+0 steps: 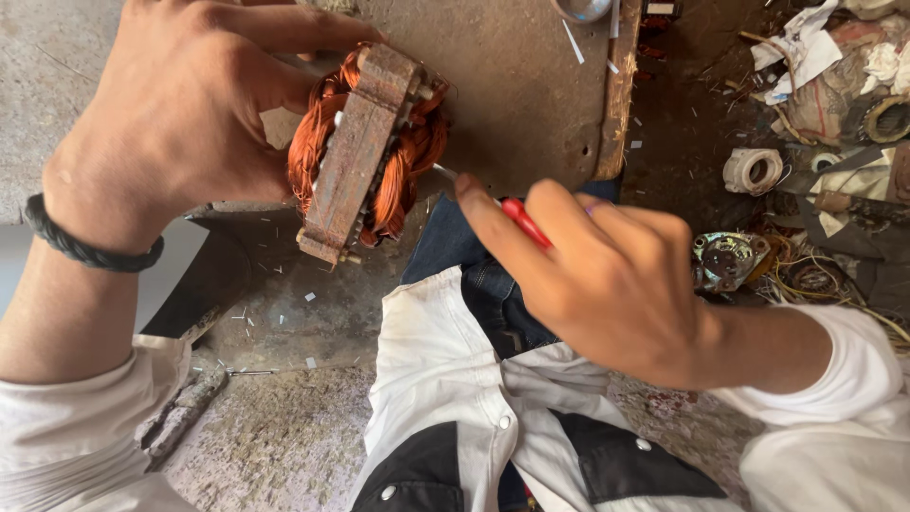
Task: The person winds copper wire coils into the slots of a motor stator by hand and using a small screwdriver-like tool to press the wires into place.
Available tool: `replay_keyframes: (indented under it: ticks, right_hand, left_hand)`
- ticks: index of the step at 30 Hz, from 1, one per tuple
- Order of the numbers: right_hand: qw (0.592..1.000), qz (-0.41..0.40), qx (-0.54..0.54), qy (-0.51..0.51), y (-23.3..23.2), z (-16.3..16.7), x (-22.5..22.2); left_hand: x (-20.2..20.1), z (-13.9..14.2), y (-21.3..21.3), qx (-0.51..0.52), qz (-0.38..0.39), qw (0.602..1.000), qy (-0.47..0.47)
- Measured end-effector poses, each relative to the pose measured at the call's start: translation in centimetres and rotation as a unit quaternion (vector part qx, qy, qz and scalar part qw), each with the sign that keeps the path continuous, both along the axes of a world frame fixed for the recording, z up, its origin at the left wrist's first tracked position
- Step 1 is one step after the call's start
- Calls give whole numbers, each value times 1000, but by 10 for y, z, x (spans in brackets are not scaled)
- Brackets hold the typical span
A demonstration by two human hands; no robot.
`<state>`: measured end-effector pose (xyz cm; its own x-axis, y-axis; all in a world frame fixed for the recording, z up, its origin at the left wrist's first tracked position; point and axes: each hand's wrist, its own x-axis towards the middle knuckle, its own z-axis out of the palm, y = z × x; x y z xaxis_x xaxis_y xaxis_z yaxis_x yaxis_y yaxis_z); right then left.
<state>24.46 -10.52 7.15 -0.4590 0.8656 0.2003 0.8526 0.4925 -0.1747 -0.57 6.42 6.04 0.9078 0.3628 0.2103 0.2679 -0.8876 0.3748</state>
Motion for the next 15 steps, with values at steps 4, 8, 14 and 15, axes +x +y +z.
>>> replay_keyframes:
  ticks: [4,8,14,15]
  right_hand:
    - [997,20,-12,72,6,2,-4]
    - [998,23,-9,55,19,-19,-10]
    - [999,9,39,-7,10,-30,-12]
    - [999,7,37,-13,9,-28,-13]
  left_hand:
    - [2,3,-6,7,15,1000,-6]
    - [-6,-5,-8,8,43,999,0]
    - [-17,-28,-7,-63,56,996,-28]
    - [-18,-30,-5,-66,53,996,-34]
